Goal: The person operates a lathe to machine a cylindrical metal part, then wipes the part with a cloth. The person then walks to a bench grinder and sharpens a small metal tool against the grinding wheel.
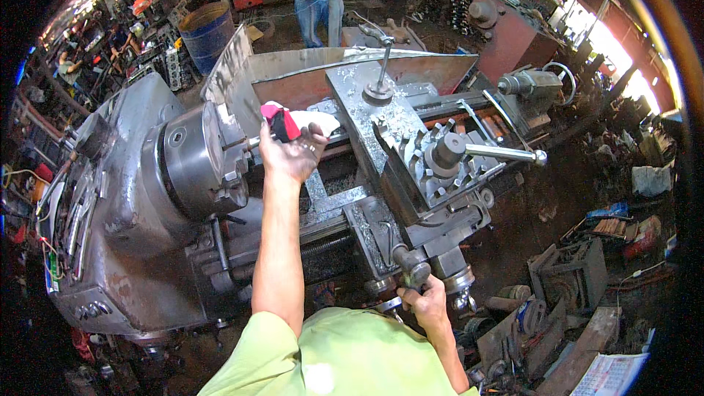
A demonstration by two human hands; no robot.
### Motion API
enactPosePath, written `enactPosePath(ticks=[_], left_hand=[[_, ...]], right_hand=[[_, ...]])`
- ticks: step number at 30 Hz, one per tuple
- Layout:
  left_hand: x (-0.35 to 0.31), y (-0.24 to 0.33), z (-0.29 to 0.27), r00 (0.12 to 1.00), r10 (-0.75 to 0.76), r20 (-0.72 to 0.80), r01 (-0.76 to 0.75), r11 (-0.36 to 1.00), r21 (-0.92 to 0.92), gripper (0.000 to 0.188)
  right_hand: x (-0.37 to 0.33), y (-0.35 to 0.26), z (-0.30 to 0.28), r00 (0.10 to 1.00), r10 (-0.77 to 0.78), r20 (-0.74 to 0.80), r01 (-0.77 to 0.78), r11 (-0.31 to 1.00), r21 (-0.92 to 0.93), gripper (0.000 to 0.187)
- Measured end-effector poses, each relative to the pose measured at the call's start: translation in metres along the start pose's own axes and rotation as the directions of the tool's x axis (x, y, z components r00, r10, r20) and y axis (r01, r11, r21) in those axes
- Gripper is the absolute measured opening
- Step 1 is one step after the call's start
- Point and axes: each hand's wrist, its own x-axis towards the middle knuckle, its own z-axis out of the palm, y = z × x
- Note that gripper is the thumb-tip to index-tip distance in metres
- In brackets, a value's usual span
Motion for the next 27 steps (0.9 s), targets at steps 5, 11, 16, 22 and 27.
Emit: enactPosePath(ticks=[5, 11, 16, 22, 27], left_hand=[[0.024, -0.015, -0.013, 0.993, 0.111, -0.036, -0.102, 0.976, 0.191, 0.012], [-0.005, -0.006, -0.032, 0.993, 0.121, 0.009, -0.121, 0.991, 0.060, 0.046], [-0.002, -0.003, 0.020, 0.971, 0.146, -0.191, -0.131, 0.988, 0.087, 0.076], [-0.065, -0.052, 0.019, 0.967, 0.255, -0.024, -0.119, 0.528, 0.841, 0.051], [-0.025, 0.017, 0.096, 0.612, 0.540, 0.578, 0.137, -0.792, 0.595, 0.071]], right_hand=[[0.002, 0.000, 0.000, 0.999, -0.038, 0.032, 0.040, 0.996, -0.074, 0.029], [0.003, 0.003, -0.006, 0.999, -0.001, 0.052, 0.008, 0.990, -0.139, 0.029], [0.006, 0.003, -0.004, 0.998, -0.001, 0.070, 0.005, 0.998, -0.058, 0.029], [0.004, 0.004, -0.006, 0.988, -0.128, 0.092, 0.141, 0.978, -0.155, 0.027], [-0.002, 0.005, -0.009, 0.995, -0.088, 0.040, 0.093, 0.987, -0.133, 0.022]])
